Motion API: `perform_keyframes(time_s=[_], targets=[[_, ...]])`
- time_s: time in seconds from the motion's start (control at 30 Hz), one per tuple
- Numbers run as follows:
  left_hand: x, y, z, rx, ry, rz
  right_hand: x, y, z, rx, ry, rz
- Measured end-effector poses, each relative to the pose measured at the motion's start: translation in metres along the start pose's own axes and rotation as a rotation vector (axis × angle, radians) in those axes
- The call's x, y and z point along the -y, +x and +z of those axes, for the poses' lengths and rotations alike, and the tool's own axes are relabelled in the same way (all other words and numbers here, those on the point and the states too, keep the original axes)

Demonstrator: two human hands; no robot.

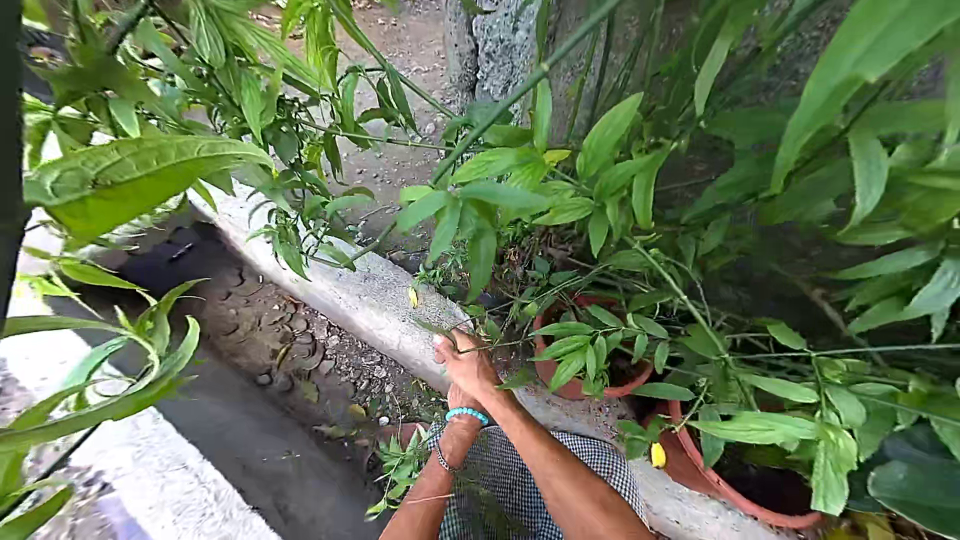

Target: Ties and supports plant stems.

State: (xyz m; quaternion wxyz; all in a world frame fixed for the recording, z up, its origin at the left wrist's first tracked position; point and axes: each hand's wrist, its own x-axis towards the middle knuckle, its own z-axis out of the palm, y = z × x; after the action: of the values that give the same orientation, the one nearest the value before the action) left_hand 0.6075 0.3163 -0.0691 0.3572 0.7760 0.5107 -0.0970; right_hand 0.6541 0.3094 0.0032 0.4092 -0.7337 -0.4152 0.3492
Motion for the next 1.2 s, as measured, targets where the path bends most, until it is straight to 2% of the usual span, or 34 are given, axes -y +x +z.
perform_keyframes(time_s=[0.1, 0.27, 0.33, 0.4, 0.5, 0.63, 0.77, 0.83, 0.93, 1.0, 1.03, 1.13, 1.2], targets=[[-0.010, -0.023, -0.018, 0.015, 0.020, 0.050, -0.010, -0.014, -0.006, -0.170, 0.274, -0.034], [-0.011, -0.024, -0.026, 0.019, 0.027, 0.103, -0.047, -0.055, -0.050, -0.645, 1.046, 0.011], [-0.009, -0.024, -0.019, 0.020, 0.049, 0.118, -0.056, -0.068, -0.072, -0.803, 1.193, 0.056], [-0.015, -0.030, -0.013, 0.026, 0.062, 0.125, -0.057, -0.081, -0.081, -0.859, 1.174, 0.088], [-0.021, -0.040, -0.013, 0.019, 0.073, 0.133, -0.062, -0.098, -0.071, -0.802, 0.997, 0.052], [-0.014, -0.049, -0.019, 0.046, 0.102, 0.142, -0.067, -0.115, -0.042, -0.760, 0.986, 0.034], [0.001, -0.059, -0.026, 0.070, 0.109, 0.114, -0.068, -0.130, -0.017, -0.681, 0.786, -0.175], [0.009, -0.061, -0.028, 0.079, 0.088, 0.127, -0.072, -0.137, -0.010, -0.642, 0.749, -0.189], [0.014, -0.063, -0.028, 0.079, 0.031, 0.132, -0.093, -0.142, -0.022, -0.639, 0.916, 0.040], [0.016, -0.061, -0.022, 0.091, 0.023, 0.105, -0.112, -0.144, -0.033, -0.531, 1.039, 0.262], [0.017, -0.060, -0.017, 0.100, 0.025, 0.096, -0.120, -0.144, -0.034, -0.439, 1.017, 0.343], [0.016, -0.062, -0.003, 0.109, 0.008, 0.099, -0.115, -0.129, -0.025, -0.147, 0.713, 0.380], [0.015, -0.064, -0.001, 0.136, 0.014, 0.077, -0.105, -0.099, -0.019, -0.158, 0.364, 0.333]])
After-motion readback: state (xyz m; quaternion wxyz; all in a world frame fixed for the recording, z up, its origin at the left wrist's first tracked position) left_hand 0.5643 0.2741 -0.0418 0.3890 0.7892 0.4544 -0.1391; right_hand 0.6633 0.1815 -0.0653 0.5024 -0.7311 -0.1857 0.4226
